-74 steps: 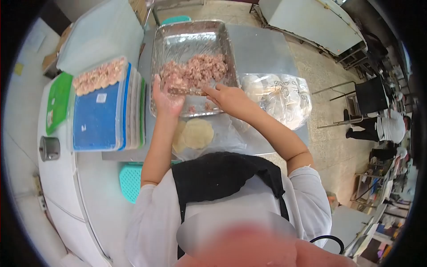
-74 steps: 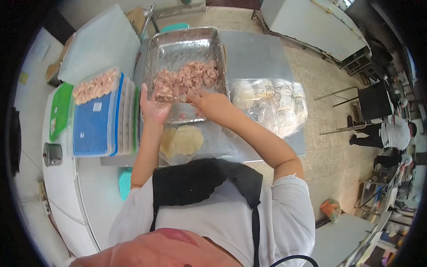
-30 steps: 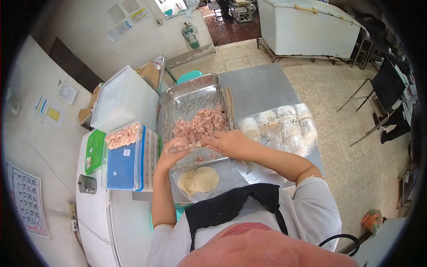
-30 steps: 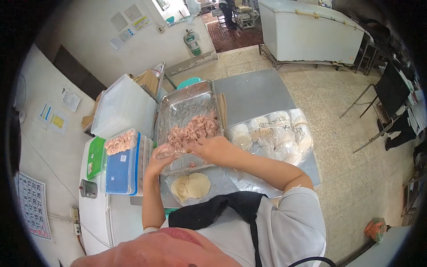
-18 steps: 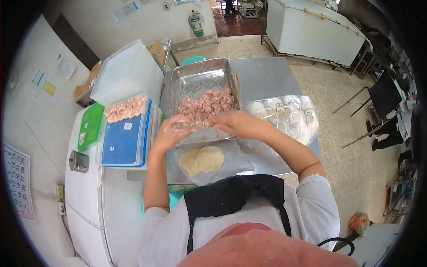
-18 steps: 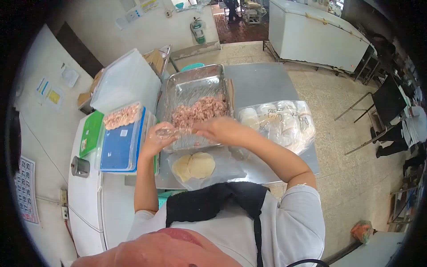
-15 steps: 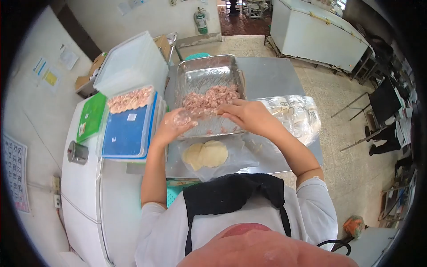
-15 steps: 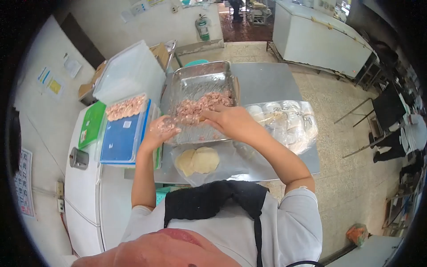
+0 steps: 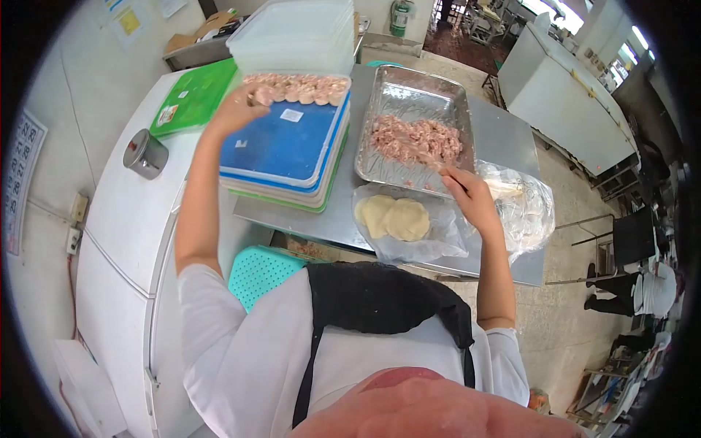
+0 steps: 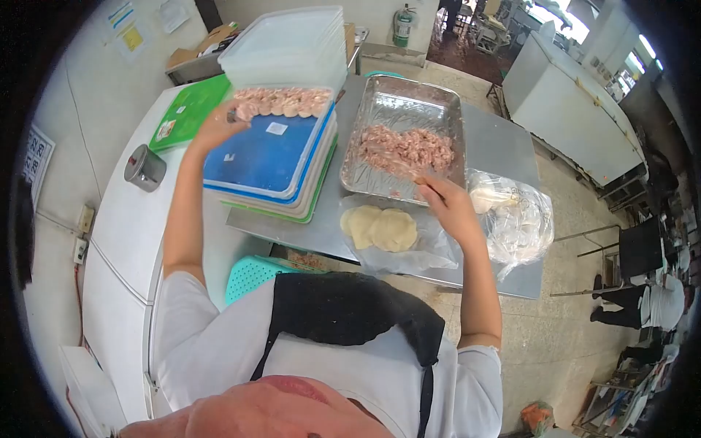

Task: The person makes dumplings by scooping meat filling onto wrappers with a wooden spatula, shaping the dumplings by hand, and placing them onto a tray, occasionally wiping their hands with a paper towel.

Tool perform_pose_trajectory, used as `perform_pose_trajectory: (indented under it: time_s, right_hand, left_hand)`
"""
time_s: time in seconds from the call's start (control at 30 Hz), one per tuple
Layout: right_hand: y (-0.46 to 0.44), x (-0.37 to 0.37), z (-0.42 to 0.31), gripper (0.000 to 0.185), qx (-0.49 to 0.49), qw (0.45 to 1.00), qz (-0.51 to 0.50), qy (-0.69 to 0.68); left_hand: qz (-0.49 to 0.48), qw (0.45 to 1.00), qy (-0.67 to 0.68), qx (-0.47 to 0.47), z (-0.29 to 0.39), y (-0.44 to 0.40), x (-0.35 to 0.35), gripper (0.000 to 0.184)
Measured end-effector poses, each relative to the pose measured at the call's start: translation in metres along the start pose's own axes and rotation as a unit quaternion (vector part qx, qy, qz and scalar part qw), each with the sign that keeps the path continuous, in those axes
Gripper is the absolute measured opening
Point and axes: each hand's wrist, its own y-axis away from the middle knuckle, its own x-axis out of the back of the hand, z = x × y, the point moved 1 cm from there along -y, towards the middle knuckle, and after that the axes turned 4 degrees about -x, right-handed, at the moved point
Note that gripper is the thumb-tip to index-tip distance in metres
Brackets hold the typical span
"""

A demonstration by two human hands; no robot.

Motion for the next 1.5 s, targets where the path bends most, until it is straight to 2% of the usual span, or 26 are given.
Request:
perform_pose_trajectory:
  time_s: [0.03, 0.07, 0.13, 0.27, 0.33, 0.47, 0.57, 0.63, 0.77, 0.83, 0.93, 1.03, 1.07, 1.13, 1.17, 1.23, 1.27, 1.33, 1.37, 1.43, 1.5]
  right_hand:
    - [0.009, -0.001, 0.006, 0.027, -0.047, 0.999, 0.017, -0.010]
    - [0.017, -0.002, 0.011, 0.027, -0.047, 0.999, 0.014, -0.008]
    - [0.034, -0.002, 0.023, 0.030, -0.144, 0.989, 0.037, -0.013]
    - [0.060, -0.004, 0.028, 0.031, -0.193, 0.979, 0.065, -0.026]
    - [0.067, -0.005, 0.022, 0.030, -0.257, 0.960, 0.095, -0.062]
    - [0.069, -0.004, 0.005, 0.031, -0.264, 0.958, 0.092, -0.066]
    - [0.073, -0.004, 0.004, 0.032, -0.284, 0.950, 0.107, -0.076]
    - [0.076, -0.001, 0.007, 0.032, -0.308, 0.941, 0.113, -0.084]
    - [0.080, 0.003, 0.027, 0.033, -0.303, 0.942, 0.117, -0.081]
    - [0.072, 0.009, 0.030, 0.034, -0.298, 0.950, 0.079, -0.054]
    - [0.051, 0.019, 0.035, 0.036, -0.239, 0.971, 0.019, 0.020]
    - [0.027, 0.029, 0.067, 0.037, -0.171, 0.982, -0.025, 0.082]
    - [0.019, 0.034, 0.076, 0.037, -0.180, 0.980, -0.022, 0.079]
    - [-0.002, 0.044, 0.092, 0.036, -0.199, 0.953, -0.128, 0.191]
    - [-0.011, 0.047, 0.104, 0.036, -0.202, 0.952, -0.129, 0.188]
    - [-0.031, 0.050, 0.129, 0.030, -0.132, 0.913, -0.145, 0.359]
    - [-0.043, 0.054, 0.140, 0.030, -0.131, 0.914, -0.146, 0.356]
    - [-0.071, 0.062, 0.161, 0.024, -0.081, 0.886, -0.120, 0.440]
    - [-0.085, 0.066, 0.170, 0.024, -0.079, 0.889, -0.119, 0.436]
    - [-0.114, 0.071, 0.183, 0.035, 0.002, 0.880, -0.088, 0.466]
    - [-0.143, 0.065, 0.207, 0.033, 0.011, 0.880, -0.060, 0.470]
  left_hand:
    - [0.007, 0.994, -0.107, -0.009, -0.026, -0.004, 0.008, 0.046]
    - [0.007, 0.994, -0.105, -0.007, -0.045, -0.003, 0.012, 0.046]
    - [0.080, 0.970, -0.223, 0.044, -0.072, -0.004, 0.020, 0.042]
    - [0.067, 0.953, -0.291, 0.049, -0.097, -0.016, 0.013, 0.037]
    - [0.083, 0.948, -0.307, 0.017, -0.112, -0.031, 0.001, 0.035]
    - [0.122, 0.955, -0.268, -0.027, -0.124, -0.053, -0.015, 0.034]
    - [0.096, 0.950, -0.298, -0.015, -0.117, -0.054, -0.007, 0.035]
    - [0.010, 0.951, -0.309, 0.011, -0.120, -0.053, -0.006, 0.037]
    - [0.018, 0.948, -0.317, -0.017, -0.128, -0.051, -0.009, 0.036]
    - [0.069, 0.939, -0.332, -0.055, -0.136, -0.057, -0.016, 0.036]
    - [0.030, 0.938, -0.345, -0.021, -0.148, -0.074, -0.026, 0.039]
    - [-0.012, 0.924, -0.382, 0.028, -0.118, -0.071, -0.023, 0.045]
    - [-0.019, 0.924, -0.381, 0.021, -0.098, -0.065, -0.021, 0.045]
    - [0.048, 0.941, -0.325, -0.084, -0.050, -0.049, -0.015, 0.051]
    - [0.044, 0.941, -0.326, -0.085, -0.023, -0.041, -0.016, 0.051]
    - [0.087, 0.951, -0.204, -0.216, 0.049, -0.024, -0.025, 0.050]
    - [0.076, 0.966, -0.144, -0.203, 0.089, -0.010, -0.034, 0.047]
    - [0.034, 0.985, -0.031, -0.169, 0.154, 0.019, -0.062, 0.040]
    - [0.003, 0.989, 0.022, -0.149, 0.174, 0.030, -0.082, 0.036]
    - [-0.045, 0.978, 0.093, -0.179, 0.207, 0.044, -0.125, 0.035]
    - [-0.031, 0.984, 0.113, -0.134, 0.218, 0.047, -0.170, 0.036]
